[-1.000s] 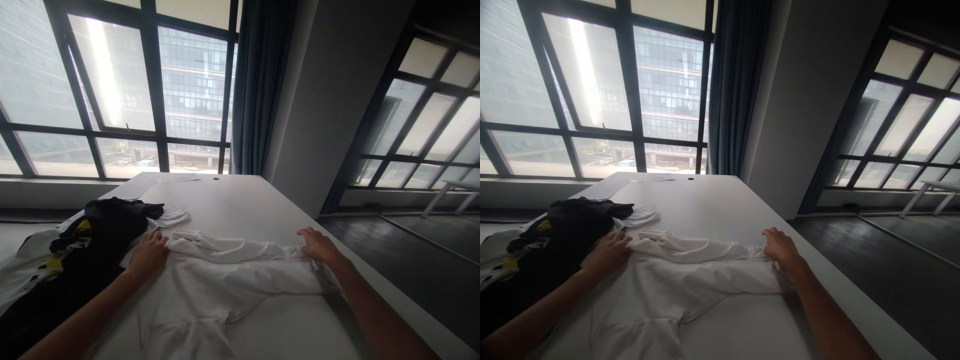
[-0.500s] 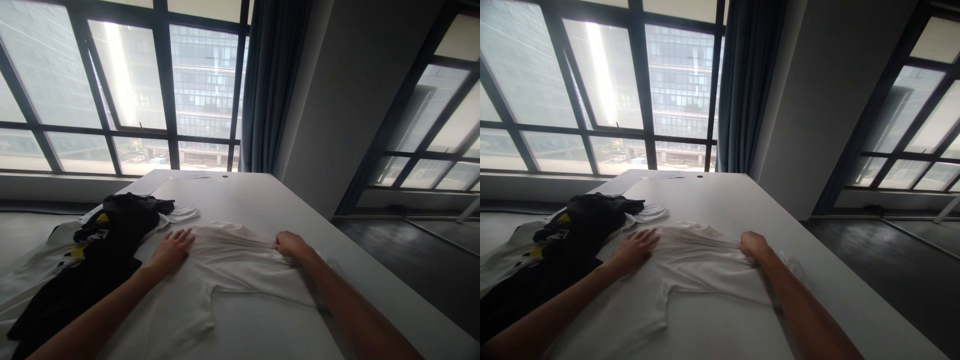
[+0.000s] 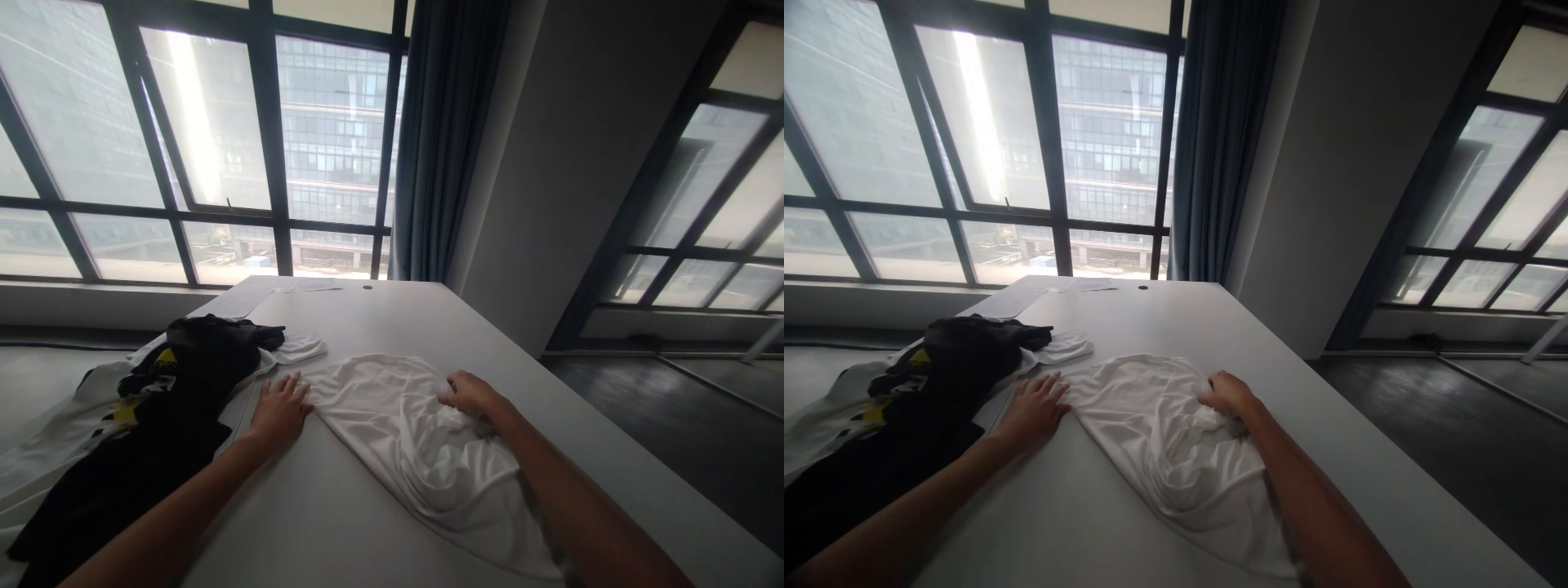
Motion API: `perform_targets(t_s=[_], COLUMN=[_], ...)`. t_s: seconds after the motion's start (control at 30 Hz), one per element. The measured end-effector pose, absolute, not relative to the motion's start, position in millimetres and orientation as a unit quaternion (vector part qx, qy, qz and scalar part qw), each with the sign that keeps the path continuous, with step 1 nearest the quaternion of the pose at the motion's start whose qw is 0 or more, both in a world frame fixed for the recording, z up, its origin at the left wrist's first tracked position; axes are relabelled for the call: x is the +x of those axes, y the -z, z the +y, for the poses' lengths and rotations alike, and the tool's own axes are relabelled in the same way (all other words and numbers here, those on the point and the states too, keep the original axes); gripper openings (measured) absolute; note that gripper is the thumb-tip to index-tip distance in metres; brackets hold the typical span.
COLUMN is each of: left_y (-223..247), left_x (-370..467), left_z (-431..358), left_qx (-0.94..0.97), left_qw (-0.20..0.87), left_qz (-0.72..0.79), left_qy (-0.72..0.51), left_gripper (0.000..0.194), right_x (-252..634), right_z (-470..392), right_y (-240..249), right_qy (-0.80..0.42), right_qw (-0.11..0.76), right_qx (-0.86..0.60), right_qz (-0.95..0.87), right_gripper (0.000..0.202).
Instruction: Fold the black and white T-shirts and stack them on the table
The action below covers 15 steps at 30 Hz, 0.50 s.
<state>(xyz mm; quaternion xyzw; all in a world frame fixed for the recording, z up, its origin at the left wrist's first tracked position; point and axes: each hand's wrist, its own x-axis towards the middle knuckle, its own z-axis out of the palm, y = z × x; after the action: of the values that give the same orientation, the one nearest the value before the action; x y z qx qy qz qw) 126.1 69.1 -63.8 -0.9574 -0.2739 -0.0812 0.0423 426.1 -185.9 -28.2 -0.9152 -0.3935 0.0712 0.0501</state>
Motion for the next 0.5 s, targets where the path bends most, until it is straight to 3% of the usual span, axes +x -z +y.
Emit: perform_targets(t_s=[0.07,0.13,0.23,0.33,0.4,0.5], left_y=[57,48,40,45,50,53], left_x=[129,131,133,142,152,164], left_z=[64,39,-16,-62,-74,-69], left_qx=[-0.948,-0.957,-0.966,-0.956,-0.960,-0.967], left_qw=[0.068,0.013,-0.183,-0.261,-0.245,-0.228], left_qz=[-0.286,-0.266,-0.173,-0.132,-0.133,-0.110], left_qy=[0.119,0.115,0.061,-0.007,-0.018,0.033], left_gripper=[0.042,0.038,0.046,0.062,0.049,0.024], right_x=[417,399,374,364,366,379], right_z=[-187,-183,-171,-161,-160,-173], right_y=[32,28,14,-3,-13,-23], right_qy=[-0.115,-0.170,-0.227,-0.214,-0.179,-0.144], right_qw=[0.089,0.186,0.411,0.615,0.693,0.742], right_qx=[-0.894,-0.867,-0.790,-0.679,-0.626,-0.595], right_qz=[-0.423,-0.429,-0.395,-0.339,-0.311,-0.273], right_gripper=[0.025,0.024,0.032,0.037,0.040,0.044])
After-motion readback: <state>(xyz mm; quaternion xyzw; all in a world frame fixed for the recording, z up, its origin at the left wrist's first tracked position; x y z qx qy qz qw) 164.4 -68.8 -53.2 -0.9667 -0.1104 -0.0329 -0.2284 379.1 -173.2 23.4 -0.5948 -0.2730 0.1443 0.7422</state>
